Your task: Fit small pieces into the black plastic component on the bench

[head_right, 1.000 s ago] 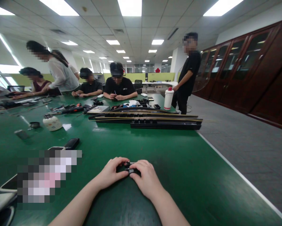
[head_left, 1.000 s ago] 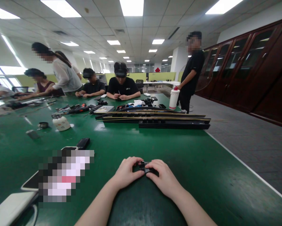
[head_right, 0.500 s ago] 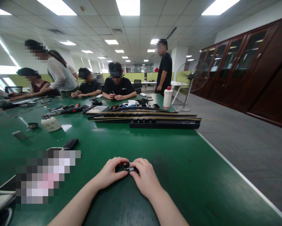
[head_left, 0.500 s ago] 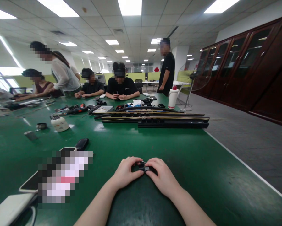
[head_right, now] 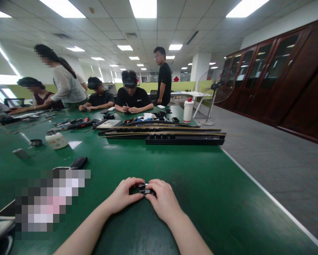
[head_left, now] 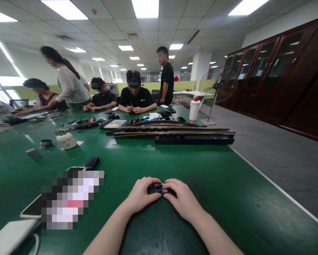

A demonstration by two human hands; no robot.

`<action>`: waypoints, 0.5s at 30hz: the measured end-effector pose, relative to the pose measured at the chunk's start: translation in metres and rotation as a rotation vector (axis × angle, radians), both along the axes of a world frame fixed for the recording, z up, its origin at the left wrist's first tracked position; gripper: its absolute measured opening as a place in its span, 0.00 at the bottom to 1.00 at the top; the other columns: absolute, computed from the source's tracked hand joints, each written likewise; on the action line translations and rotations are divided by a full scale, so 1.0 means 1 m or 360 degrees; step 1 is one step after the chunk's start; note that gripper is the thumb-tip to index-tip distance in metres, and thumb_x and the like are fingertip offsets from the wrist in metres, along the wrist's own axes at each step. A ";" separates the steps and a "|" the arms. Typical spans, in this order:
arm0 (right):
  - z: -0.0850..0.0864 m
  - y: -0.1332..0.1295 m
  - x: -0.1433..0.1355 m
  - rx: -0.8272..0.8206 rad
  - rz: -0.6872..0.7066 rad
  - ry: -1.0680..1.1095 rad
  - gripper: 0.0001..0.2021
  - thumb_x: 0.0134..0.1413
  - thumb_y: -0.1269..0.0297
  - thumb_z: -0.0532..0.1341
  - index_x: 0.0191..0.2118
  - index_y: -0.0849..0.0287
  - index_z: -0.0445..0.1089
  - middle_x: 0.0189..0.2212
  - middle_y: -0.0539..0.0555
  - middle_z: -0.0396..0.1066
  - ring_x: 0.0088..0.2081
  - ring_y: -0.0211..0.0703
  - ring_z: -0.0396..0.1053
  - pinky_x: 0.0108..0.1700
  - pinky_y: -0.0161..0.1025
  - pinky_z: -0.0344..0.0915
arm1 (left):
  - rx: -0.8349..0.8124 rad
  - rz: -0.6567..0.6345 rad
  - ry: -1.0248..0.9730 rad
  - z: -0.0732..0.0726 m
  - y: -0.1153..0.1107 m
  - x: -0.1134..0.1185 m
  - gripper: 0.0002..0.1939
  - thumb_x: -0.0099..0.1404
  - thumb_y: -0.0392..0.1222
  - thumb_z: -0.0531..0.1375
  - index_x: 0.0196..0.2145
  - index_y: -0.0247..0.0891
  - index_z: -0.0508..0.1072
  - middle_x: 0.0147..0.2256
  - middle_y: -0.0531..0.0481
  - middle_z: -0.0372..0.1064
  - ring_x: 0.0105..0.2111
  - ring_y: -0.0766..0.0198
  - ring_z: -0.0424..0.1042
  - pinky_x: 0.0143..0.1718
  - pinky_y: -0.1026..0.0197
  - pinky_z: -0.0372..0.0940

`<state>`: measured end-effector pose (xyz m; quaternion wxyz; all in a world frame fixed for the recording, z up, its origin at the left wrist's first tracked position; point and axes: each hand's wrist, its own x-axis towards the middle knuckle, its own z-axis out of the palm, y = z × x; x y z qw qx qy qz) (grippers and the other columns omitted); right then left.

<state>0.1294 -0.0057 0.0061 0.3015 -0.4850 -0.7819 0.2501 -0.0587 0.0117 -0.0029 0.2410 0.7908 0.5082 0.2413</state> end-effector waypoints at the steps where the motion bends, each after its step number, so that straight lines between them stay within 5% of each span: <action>1: 0.000 0.000 0.000 -0.0002 0.0002 0.0000 0.09 0.48 0.68 0.59 0.38 0.54 0.72 0.44 0.54 0.70 0.47 0.45 0.65 0.51 0.44 0.59 | 0.0004 0.0007 0.0000 0.000 0.000 0.000 0.19 0.52 0.46 0.61 0.43 0.44 0.69 0.38 0.52 0.70 0.39 0.60 0.67 0.42 0.58 0.59; 15: -0.005 0.002 0.004 -0.0051 -0.0035 0.0039 0.10 0.45 0.69 0.62 0.37 0.53 0.72 0.44 0.53 0.71 0.47 0.47 0.66 0.52 0.47 0.58 | 0.0026 -0.0032 0.0012 0.003 -0.001 0.003 0.18 0.54 0.46 0.59 0.44 0.44 0.69 0.40 0.51 0.69 0.41 0.59 0.65 0.45 0.57 0.58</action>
